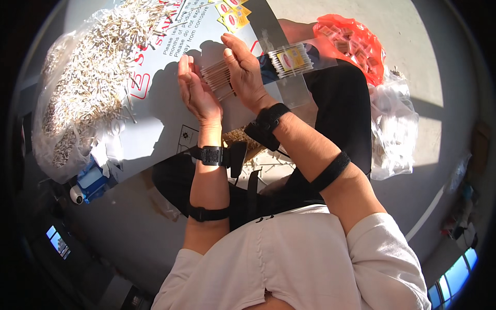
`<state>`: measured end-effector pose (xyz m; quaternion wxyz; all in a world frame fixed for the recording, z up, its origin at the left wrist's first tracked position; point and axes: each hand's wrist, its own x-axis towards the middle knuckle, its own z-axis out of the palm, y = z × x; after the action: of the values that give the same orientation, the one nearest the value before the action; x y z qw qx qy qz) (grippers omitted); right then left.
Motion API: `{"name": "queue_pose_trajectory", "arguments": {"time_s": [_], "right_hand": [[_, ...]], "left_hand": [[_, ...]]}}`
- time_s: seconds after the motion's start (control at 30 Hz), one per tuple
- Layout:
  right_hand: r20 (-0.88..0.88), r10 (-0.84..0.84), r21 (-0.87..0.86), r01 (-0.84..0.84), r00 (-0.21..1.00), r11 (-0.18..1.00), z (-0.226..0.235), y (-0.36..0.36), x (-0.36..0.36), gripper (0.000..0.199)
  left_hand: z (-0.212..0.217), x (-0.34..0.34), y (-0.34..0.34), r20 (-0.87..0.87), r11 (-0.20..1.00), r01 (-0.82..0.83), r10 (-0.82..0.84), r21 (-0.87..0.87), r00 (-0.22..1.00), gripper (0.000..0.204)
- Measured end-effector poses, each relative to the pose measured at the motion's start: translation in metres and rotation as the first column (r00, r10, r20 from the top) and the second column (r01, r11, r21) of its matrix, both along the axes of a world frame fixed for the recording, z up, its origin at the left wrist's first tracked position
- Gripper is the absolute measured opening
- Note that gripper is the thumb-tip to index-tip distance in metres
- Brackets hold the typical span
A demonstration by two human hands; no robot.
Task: Organizing and placing small swabs into a display holder.
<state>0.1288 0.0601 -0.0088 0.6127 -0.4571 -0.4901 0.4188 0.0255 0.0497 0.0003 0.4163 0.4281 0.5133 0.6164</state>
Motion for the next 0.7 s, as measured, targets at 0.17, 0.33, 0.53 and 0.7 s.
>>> {"name": "queue_pose_trajectory", "arguments": {"time_s": [0.17, 0.33, 0.53, 0.7], "right_hand": [[-0.186, 0.051, -0.078, -0.066, 0.981, 0.995, -0.002, 0.004, 0.01, 0.037], [0.168, 0.029, -0.1, -0.012, 0.985, 0.995, 0.011, 0.002, 0.033, 0.016], [0.645, -0.004, 0.041, -0.03, 0.765, 0.999, 0.014, -0.002, 0.044, 0.01], [0.699, -0.015, 0.133, -0.108, 0.715, 0.985, 0.015, -0.001, 0.044, 0.009]], "left_hand": [[-0.001, -0.006, 0.001, 0.062, 0.998, 0.012, -0.016, 0.056, 0.998, 0.058], [0.004, -0.028, -0.008, -0.588, 0.988, 0.151, -0.14, -0.031, 0.797, 0.055], [0.007, -0.015, -0.026, -0.967, 0.956, 0.212, -0.228, -0.201, 0.115, 0.074], [0.005, -0.014, -0.031, -0.966, 0.956, 0.213, -0.232, -0.204, 0.115, 0.078]]}}
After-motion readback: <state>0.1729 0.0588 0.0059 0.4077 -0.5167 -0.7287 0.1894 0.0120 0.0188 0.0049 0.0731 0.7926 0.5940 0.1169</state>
